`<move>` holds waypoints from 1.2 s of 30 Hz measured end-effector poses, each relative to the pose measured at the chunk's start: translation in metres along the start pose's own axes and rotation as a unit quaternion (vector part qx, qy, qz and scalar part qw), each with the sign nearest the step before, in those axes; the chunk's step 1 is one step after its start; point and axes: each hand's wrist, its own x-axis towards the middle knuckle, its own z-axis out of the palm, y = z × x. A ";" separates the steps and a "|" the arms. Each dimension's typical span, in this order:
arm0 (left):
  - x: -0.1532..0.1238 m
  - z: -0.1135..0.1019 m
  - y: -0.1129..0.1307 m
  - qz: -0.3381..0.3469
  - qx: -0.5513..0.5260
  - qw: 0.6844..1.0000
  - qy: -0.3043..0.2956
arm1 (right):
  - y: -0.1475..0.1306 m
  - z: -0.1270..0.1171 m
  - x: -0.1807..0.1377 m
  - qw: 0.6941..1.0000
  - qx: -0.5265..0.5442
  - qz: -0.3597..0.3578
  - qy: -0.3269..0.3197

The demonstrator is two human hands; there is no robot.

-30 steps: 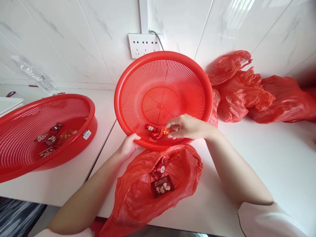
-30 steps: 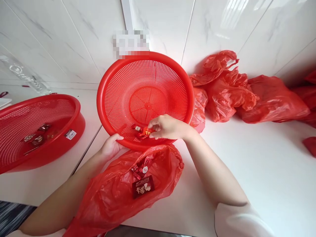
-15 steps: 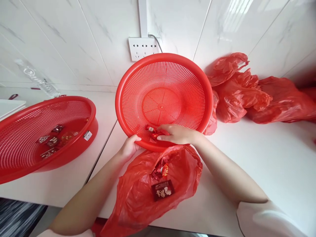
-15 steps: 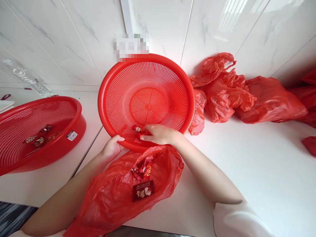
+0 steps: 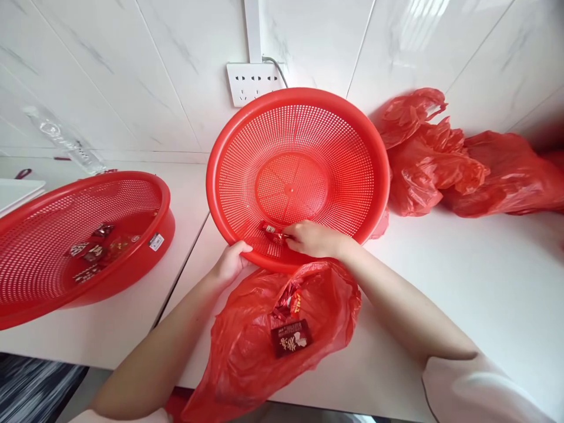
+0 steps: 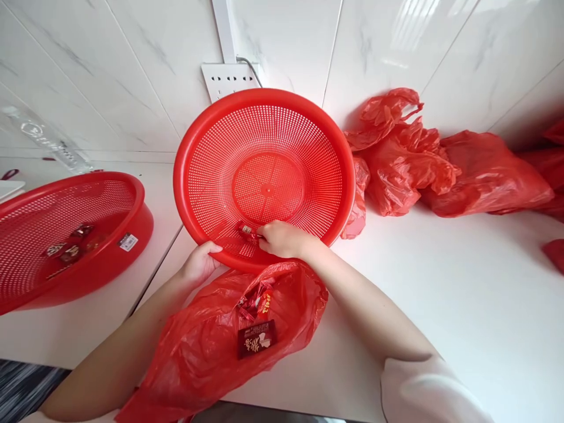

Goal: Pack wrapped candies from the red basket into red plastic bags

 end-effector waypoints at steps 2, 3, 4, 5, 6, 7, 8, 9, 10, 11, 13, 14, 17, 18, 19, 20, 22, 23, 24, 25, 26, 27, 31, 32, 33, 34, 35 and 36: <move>-0.001 0.002 0.001 -0.004 0.001 1.000 0.005 | 0.003 -0.012 -0.006 0.999 0.036 -0.007 0.007; -0.002 0.002 0.002 -0.011 -0.001 1.000 0.001 | 0.004 -0.021 -0.012 0.998 0.068 -0.012 0.009; -0.003 0.003 0.002 -0.022 -0.004 1.000 -0.006 | 0.004 -0.031 -0.018 0.994 0.105 -0.018 0.008; -0.004 0.003 0.003 -0.032 -0.007 0.999 -0.013 | 0.004 -0.041 -0.026 0.989 0.143 -0.027 0.001; -0.004 0.003 0.004 -0.040 -0.010 0.999 -0.019 | 0.003 -0.050 -0.034 0.983 0.179 -0.041 -0.022; -0.005 0.003 0.004 -0.044 -0.011 0.999 -0.023 | 0.001 -0.058 -0.041 0.975 0.209 -0.056 -0.056; -0.005 0.003 0.004 -0.044 -0.011 0.999 -0.023 | -0.002 -0.063 -0.047 0.965 0.231 -0.072 -0.100; -0.005 0.002 0.004 -0.044 -0.007 0.999 -0.021 | -0.005 -0.066 -0.051 0.955 0.244 -0.086 -0.143; -0.004 0.002 0.004 -0.042 -0.004 0.999 -0.017 | -0.008 -0.067 -0.053 0.947 0.249 -0.098 -0.177; -0.004 0.001 0.003 -0.039 -0.001 0.999 -0.014 | -0.011 -0.065 -0.053 0.943 0.246 -0.107 -0.195; -0.003 0.001 0.002 -0.029 0.005 1.000 -0.004 | -0.015 -0.053 -0.045 0.956 0.219 -0.108 -0.161; -0.003 0.001 0.001 -0.021 0.007 1.000 0.000 | -0.015 -0.045 -0.038 0.968 0.200 -0.098 -0.115; -0.003 0.002 0.000 -0.007 0.005 1.000 -0.008 | -0.010 -0.015 -0.014 0.989 0.136 -0.026 0.052; -0.003 0.002 -0.001 -0.009 0.004 1.000 -0.015 | -0.009 -0.005 -0.007 0.990 0.111 0.006 0.086; -0.004 0.003 -0.002 -0.014 0.002 1.000 -0.021 | -0.007 0.004 0.000 0.990 0.083 0.036 0.104; -0.004 0.003 -0.002 -0.022 0.000 0.999 -0.026 | -0.007 0.012 0.005 0.991 0.059 0.055 0.109; -0.005 0.003 -0.004 -0.038 -0.003 0.999 -0.029 | -0.007 0.025 0.012 0.994 0.025 0.054 0.097; -0.006 0.003 -0.005 -0.044 -0.006 0.999 -0.029 | -0.007 0.029 0.014 0.995 0.019 0.040 0.090; -0.007 0.003 -0.005 -0.047 -0.008 0.998 -0.027 | -0.007 0.032 0.015 0.996 0.020 0.026 0.086; -0.007 0.003 -0.006 -0.051 -0.010 0.998 -0.025 | -0.007 0.033 0.015 0.996 0.027 0.018 0.084; -0.007 0.003 -0.006 -0.056 -0.010 0.998 -0.023 | -0.006 0.034 0.015 0.996 0.041 0.016 0.083; -0.008 0.003 -0.006 -0.061 -0.009 0.998 -0.021 | -0.004 0.033 0.015 0.994 0.065 0.023 0.084; -0.006 0.002 -0.005 -0.053 -0.003 0.998 -0.018 | 0.005 0.015 0.010 0.945 0.322 0.023 0.047; -0.006 0.001 -0.005 -0.049 -0.003 0.999 -0.020 | 0.006 0.008 0.008 0.913 0.407 0.007 0.028; -0.005 0.000 -0.005 -0.049 -0.002 0.998 -0.025 | 0.006 0.001 0.004 0.876 0.482 -0.012 0.012; -0.004 -0.001 -0.005 -0.053 -0.002 0.998 -0.034 | 0.005 -0.007 -0.001 0.841 0.539 -0.032 0.001; -0.004 -0.002 -0.005 -0.058 -0.002 0.997 -0.043 | 0.002 -0.015 -0.006 0.813 0.580 -0.049 -0.001; -0.003 -0.002 -0.005 -0.062 -0.002 0.997 -0.050 | -0.001 -0.022 -0.012 0.793 0.607 -0.062 0.000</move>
